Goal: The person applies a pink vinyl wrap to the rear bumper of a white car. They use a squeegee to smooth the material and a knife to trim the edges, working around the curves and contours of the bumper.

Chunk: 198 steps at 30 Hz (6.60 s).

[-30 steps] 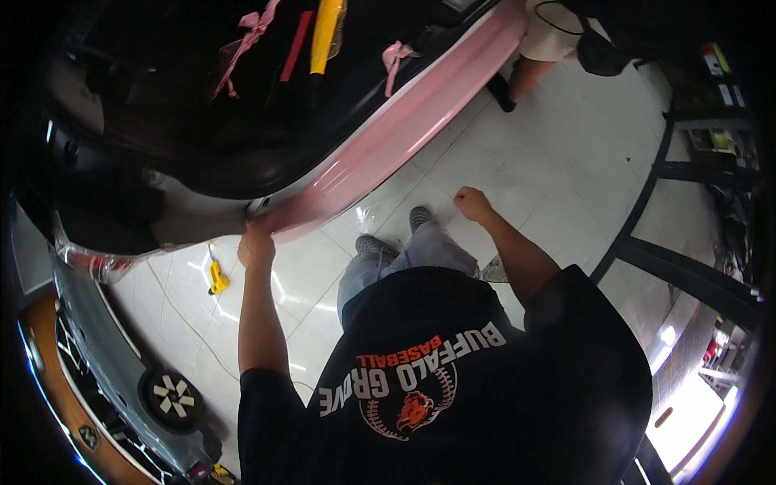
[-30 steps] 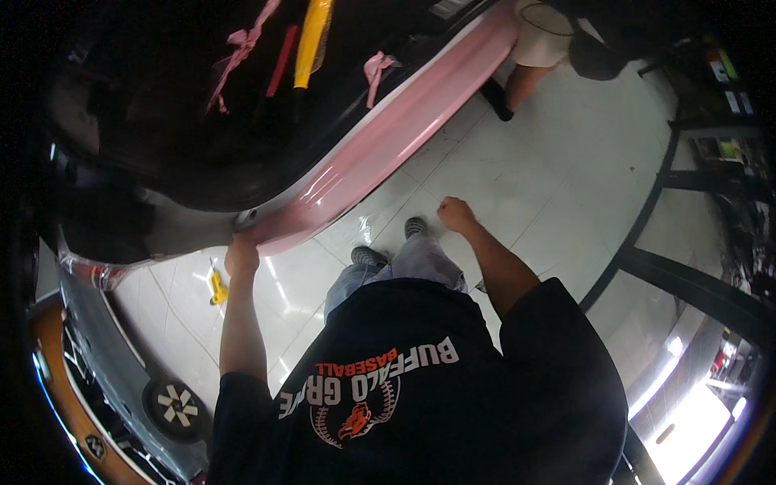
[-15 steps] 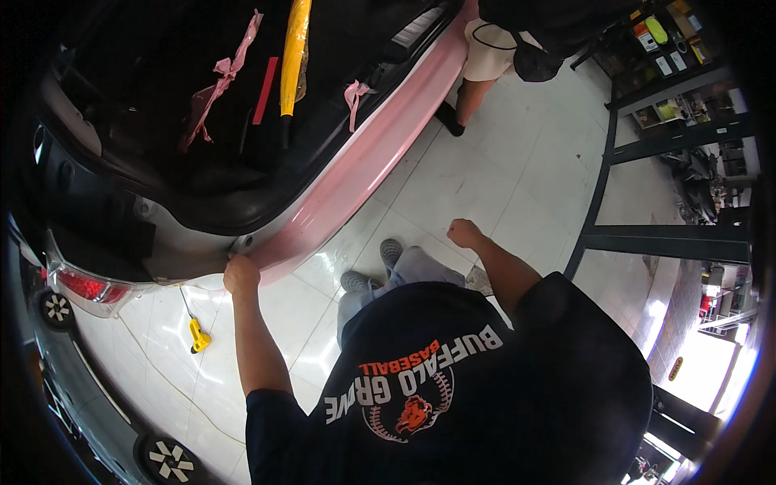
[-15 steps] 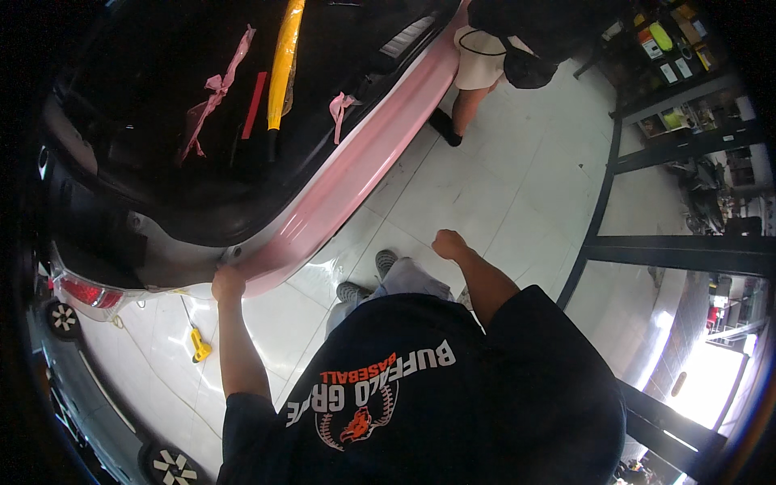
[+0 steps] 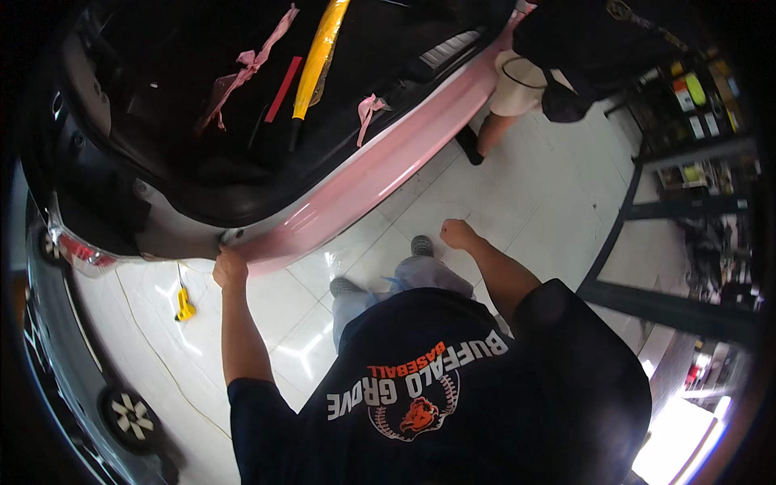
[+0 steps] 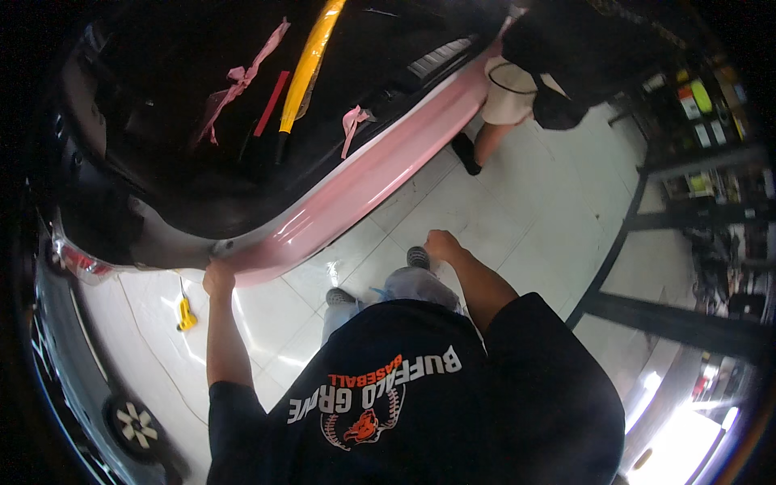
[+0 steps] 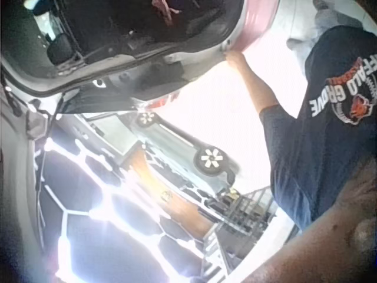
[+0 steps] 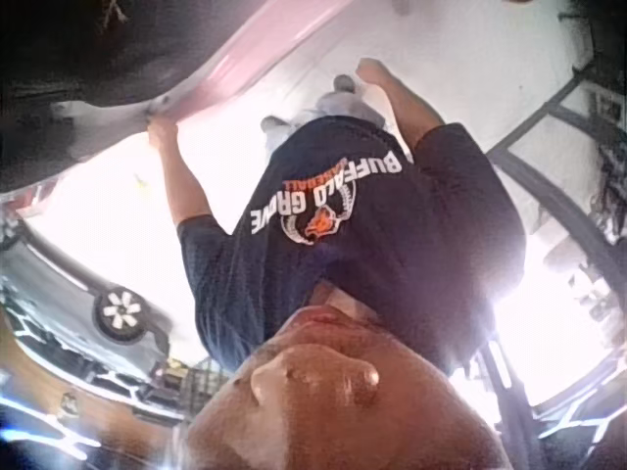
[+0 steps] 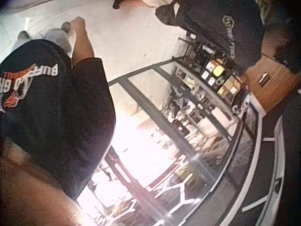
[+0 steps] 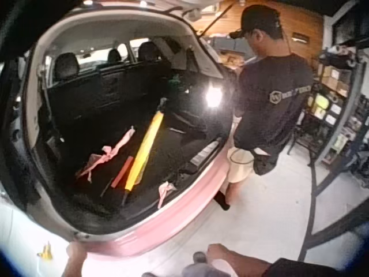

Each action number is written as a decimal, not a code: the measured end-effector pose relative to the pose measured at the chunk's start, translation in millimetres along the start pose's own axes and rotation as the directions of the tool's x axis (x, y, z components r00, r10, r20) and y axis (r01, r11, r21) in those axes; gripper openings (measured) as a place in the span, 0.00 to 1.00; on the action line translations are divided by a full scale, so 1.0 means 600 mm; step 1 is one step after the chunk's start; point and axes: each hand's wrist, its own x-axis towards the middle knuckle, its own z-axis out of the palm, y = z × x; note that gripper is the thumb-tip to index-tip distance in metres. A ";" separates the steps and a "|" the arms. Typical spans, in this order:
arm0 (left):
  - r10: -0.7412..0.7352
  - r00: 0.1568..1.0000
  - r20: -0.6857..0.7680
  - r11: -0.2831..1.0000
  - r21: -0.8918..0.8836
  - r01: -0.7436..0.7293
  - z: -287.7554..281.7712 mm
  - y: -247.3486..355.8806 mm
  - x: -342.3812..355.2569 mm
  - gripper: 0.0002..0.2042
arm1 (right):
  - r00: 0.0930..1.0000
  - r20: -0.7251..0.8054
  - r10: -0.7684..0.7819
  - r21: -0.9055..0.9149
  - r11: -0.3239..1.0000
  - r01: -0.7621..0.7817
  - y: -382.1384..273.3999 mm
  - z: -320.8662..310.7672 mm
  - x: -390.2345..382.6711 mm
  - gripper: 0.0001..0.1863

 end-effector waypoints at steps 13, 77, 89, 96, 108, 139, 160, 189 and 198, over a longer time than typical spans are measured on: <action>0.269 0.955 0.122 0.929 -0.293 -0.224 0.161 0.162 -0.215 0.16 | 0.991 0.045 -0.122 -0.130 0.983 0.127 0.239 -0.068 0.081 0.14; 0.282 0.952 -0.117 0.900 -0.312 -0.305 0.197 0.425 -0.057 0.13 | 0.828 -0.308 -0.468 -0.403 0.853 0.332 -0.131 -0.211 0.384 0.18; 0.264 0.963 0.050 0.945 -0.215 -0.247 0.189 0.426 -0.059 0.14 | 0.778 -0.321 -0.540 -0.313 0.836 0.451 -0.109 -0.186 0.348 0.19; 0.240 0.964 0.115 0.962 -0.159 -0.221 0.198 0.353 -0.120 0.16 | 0.836 -0.222 -0.501 -0.177 0.864 0.471 -0.014 -0.116 0.238 0.18; -0.147 0.984 0.099 0.837 -0.518 0.178 0.127 0.046 -0.254 0.14 | 0.684 -0.020 -0.729 0.044 0.683 0.729 -0.204 -0.031 0.219 0.09; 0.274 0.852 0.446 0.724 -0.679 0.123 0.414 -0.348 -0.141 0.16 | 0.995 -0.018 -0.100 -0.155 0.983 0.096 -0.224 0.119 -0.016 0.14; 0.150 0.901 0.407 0.819 -0.562 0.117 0.247 -0.004 -0.304 0.20 | 0.957 0.282 -0.072 -0.459 0.865 0.200 0.224 0.041 0.091 0.17; 0.515 0.746 -0.423 0.511 -0.546 -0.663 0.038 0.120 -0.001 0.12 | 0.353 -0.215 -0.910 -0.597 0.409 0.690 -0.815 -0.098 0.437 0.13; 0.184 0.807 -0.562 0.948 -0.116 -0.297 0.079 0.341 0.112 0.24 | 0.658 -0.752 -0.035 0.520 0.582 0.626 -0.387 -0.189 0.244 0.16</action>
